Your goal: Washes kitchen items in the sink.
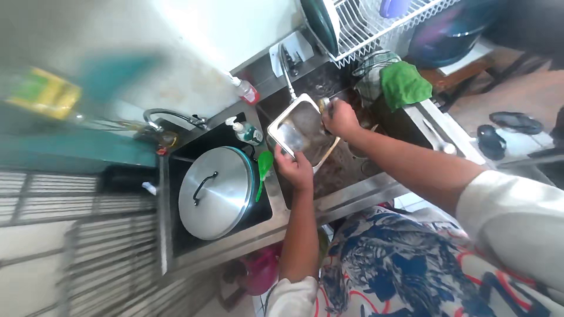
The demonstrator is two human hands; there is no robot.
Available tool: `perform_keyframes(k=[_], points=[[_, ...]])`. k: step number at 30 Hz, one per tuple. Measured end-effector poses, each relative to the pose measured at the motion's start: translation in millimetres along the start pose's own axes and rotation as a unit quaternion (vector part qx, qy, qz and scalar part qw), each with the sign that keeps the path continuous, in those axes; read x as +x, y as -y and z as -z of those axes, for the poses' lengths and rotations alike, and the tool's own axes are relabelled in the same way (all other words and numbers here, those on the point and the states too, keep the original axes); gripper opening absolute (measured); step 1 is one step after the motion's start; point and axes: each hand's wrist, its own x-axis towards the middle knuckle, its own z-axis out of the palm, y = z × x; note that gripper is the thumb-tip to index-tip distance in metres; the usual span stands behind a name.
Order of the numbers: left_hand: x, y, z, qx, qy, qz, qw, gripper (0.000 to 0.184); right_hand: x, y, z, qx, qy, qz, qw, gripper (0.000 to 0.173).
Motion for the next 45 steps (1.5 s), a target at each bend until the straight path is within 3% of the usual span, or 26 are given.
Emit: perform_keyframes(k=[6,9,13,16,19,21,26,28,31,33,35,37,40,45], points=[[6.0,9.7,0.6,-0.014,-0.051,-0.028,0.998,0.052,-4.1,-33.8,-18.2,-0.008,0.044,-0.047,0.998,0.044],[1.4,12.4,-3.2,-0.009,-0.065,-0.047,0.997,0.051,-2.6,-47.5,-27.4,0.078,0.037,-0.095,0.992,0.049],[-3.0,13.9,-11.8,-0.008,-0.088,-0.049,0.995,0.051,-9.6,-43.0,-36.9,0.282,0.058,-0.207,0.935,0.052],[-4.9,13.2,-20.3,-0.006,-0.097,-0.031,0.995,0.041,-20.4,-35.3,-50.2,0.380,0.088,-0.236,0.890,0.061],[-6.2,11.1,-24.2,0.019,-0.098,-0.030,0.995,0.027,-25.4,-31.8,-63.3,0.346,0.106,-0.238,0.901,0.064],[-7.7,10.5,-22.7,0.017,-0.078,-0.041,0.996,0.026,-23.4,-30.7,-61.3,0.313,0.111,-0.237,0.913,0.057],[-23.5,6.2,-25.0,-0.021,-0.036,-0.004,0.999,0.036,-8.0,-40.4,-54.7,0.219,0.075,-0.167,0.959,0.038],[-25.8,1.8,-19.4,-0.070,-0.002,0.062,0.996,0.042,-3.0,-42.4,-45.7,0.175,0.070,-0.119,0.975,0.032],[-27.5,3.2,5.7,-0.104,0.080,0.181,0.975,0.028,6.7,-52.4,-36.3,0.120,0.066,-0.059,0.989,0.028],[-25.9,8.0,30.7,-0.076,0.117,0.227,0.964,0.033,16.1,-59.5,-28.3,0.074,0.062,-0.022,0.995,0.029],[-19.5,7.2,56.8,0.029,0.086,0.175,0.980,0.044,22.9,-60.4,-15.7,0.011,0.057,0.027,0.998,0.028],[-2.1,-1.8,76.3,0.136,0.063,0.041,0.988,0.045,23.8,-51.7,-0.8,-0.053,0.065,0.085,0.993,0.027],[43.8,-33.9,74.9,0.241,0.166,-0.097,0.951,0.042,28.3,-41.2,11.8,-0.142,0.086,0.181,0.969,0.027],[97.3,-60.0,26.8,0.353,0.442,0.024,0.824,0.060,18.8,-5.8,30.2,-0.269,0.148,0.259,0.916,0.030]])
